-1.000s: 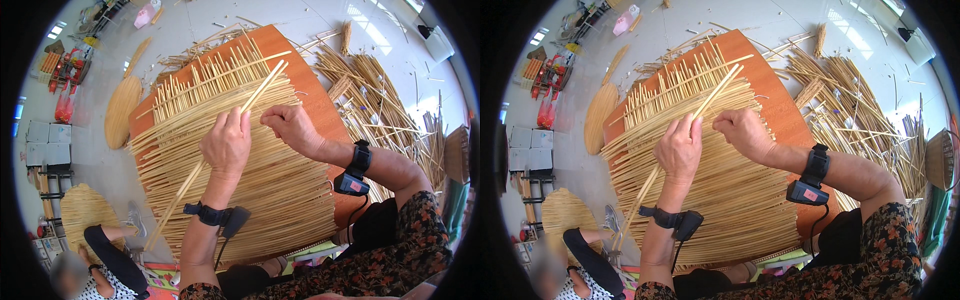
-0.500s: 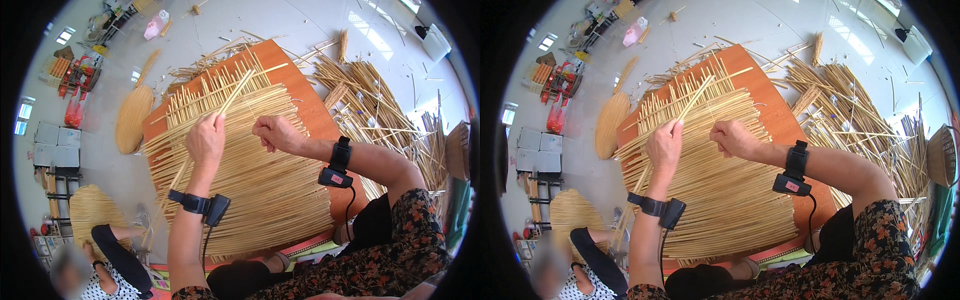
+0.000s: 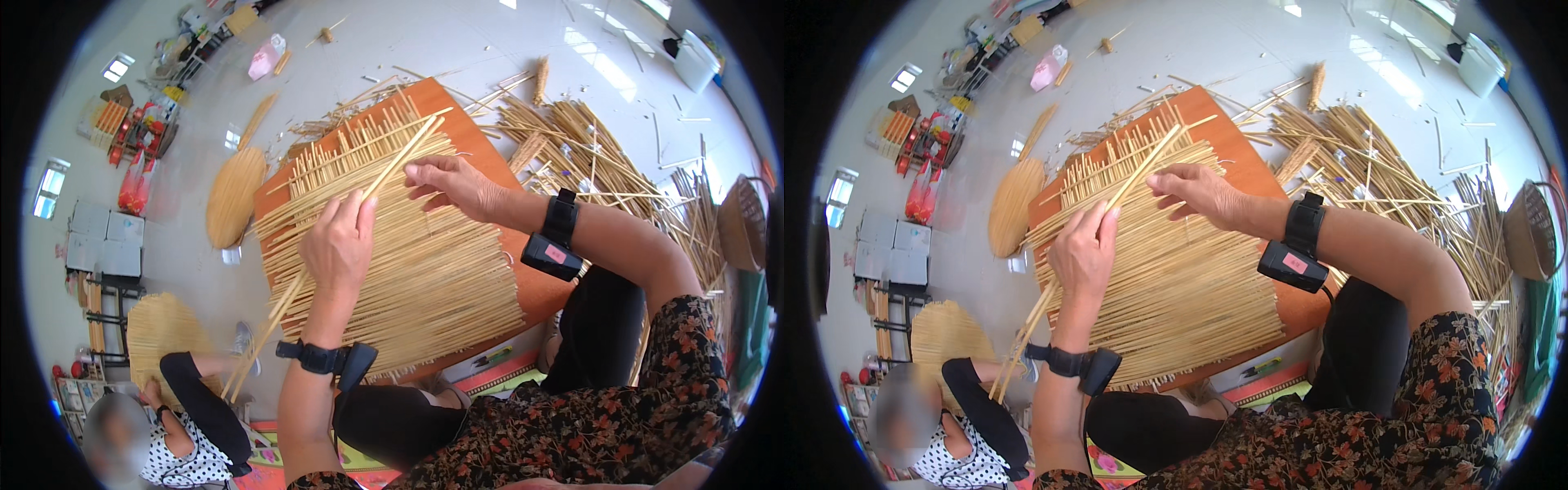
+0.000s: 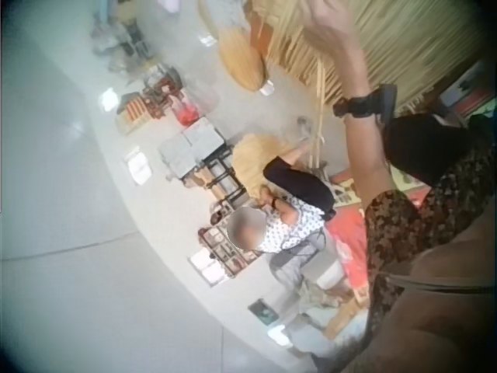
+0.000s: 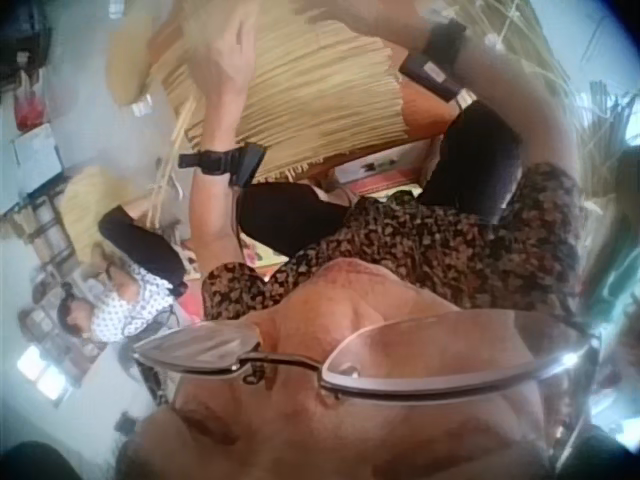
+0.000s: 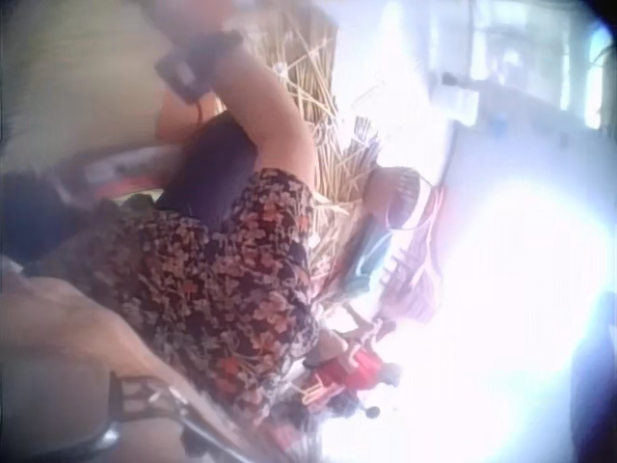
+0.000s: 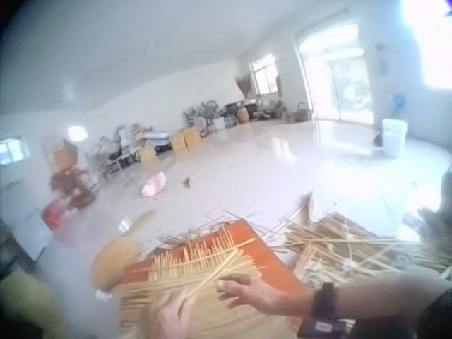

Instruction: The person weaves thin bamboo strips into a mat by hand, repeatedly threading each strip through the existing weave and tightening it. The person works on a large partially completed mat laid on the floor, handling one strip at a time.

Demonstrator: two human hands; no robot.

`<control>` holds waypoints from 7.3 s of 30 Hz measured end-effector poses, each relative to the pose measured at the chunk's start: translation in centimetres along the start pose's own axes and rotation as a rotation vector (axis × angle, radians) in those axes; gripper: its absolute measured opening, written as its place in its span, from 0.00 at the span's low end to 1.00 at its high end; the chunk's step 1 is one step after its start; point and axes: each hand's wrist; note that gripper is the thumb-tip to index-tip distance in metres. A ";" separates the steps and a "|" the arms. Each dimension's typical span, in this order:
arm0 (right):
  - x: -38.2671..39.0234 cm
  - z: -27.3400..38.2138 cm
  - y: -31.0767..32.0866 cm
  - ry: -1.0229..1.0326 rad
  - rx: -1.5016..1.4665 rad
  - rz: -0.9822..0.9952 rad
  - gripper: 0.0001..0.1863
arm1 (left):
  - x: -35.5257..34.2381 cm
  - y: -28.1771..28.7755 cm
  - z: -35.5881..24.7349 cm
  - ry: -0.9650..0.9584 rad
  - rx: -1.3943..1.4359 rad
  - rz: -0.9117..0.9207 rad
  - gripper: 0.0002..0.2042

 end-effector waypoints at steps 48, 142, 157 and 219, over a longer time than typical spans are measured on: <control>4.1 -0.4 0.2 0.083 -0.468 -0.165 0.13 | 3.7 -3.2 -0.7 1.001 1.815 -0.025 0.12; 0.8 -1.1 7.3 0.030 -0.461 -0.392 0.08 | 4.0 -1.3 5.0 0.928 1.566 -0.297 0.14; 0.6 -1.2 6.7 -0.017 -0.514 -0.354 0.07 | 3.9 -1.5 4.9 0.862 1.529 -0.299 0.12; 1.2 -1.2 5.9 0.214 -0.483 -0.378 0.10 | 3.8 -0.4 5.1 1.025 1.505 -0.067 0.14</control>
Point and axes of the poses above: each hand's wrist, its own x-axis away from the middle knuckle, its own y-axis out of the back of the hand, z = x × y, and after that the axes turned 6 degrees about x, right-handed
